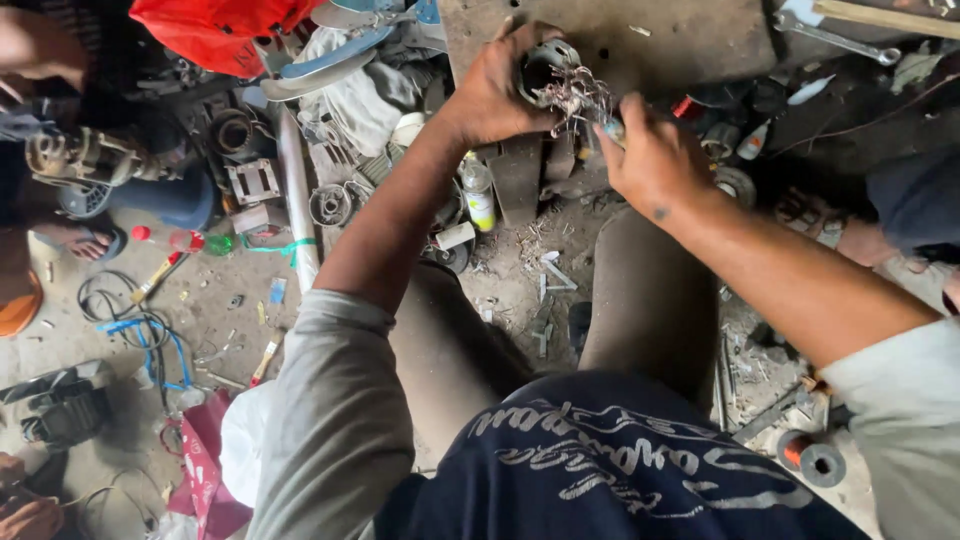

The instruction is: Extracting old copper windings from a motor stator using pliers in a repair shop environment.

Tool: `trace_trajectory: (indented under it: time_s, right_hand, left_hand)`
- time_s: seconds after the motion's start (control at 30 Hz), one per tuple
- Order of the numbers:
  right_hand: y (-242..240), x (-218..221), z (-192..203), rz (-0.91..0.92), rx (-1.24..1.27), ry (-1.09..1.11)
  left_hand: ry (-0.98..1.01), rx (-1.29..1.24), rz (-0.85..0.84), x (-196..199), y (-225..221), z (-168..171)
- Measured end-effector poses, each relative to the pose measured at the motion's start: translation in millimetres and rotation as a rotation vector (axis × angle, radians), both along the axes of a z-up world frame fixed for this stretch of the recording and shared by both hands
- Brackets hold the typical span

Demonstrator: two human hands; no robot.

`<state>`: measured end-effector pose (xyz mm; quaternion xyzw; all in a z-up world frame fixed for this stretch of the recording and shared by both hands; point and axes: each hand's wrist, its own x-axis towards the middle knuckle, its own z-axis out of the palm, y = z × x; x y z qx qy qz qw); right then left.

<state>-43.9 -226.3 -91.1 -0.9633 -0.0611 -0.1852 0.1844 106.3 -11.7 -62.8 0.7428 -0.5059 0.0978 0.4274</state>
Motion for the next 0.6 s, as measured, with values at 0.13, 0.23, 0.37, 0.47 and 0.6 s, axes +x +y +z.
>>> trace_trajectory:
  time_s: [0.13, 0.23, 0.37, 0.47, 0.6]
  right_hand:
    - [5.8, -6.7, 8.5, 0.106, 0.080, -0.059]
    - [-17.7, -31.9, 30.9, 0.192, 0.260, 0.344]
    - [-62.4, -73.1, 8.9, 0.293, 0.302, 0.712]
    - [-88.6, -78.5, -16.1, 0.067, 0.817, 1.114]
    - [-100.3, -73.3, -15.6, 0.230, 1.303, 0.934]
  left_hand:
    - [0.070, 0.004, 0.060, -11.0, 10.0, 0.0]
    - [-0.215, 0.091, 0.182, -16.4, 7.2, -9.4]
    - [-0.357, 0.207, 0.155, -49.8, 21.0, 11.4]
    - [-0.404, 0.214, 0.142, -46.9, 27.5, 23.4]
    - [-0.422, 0.213, 0.082, -45.2, 27.0, 26.3]
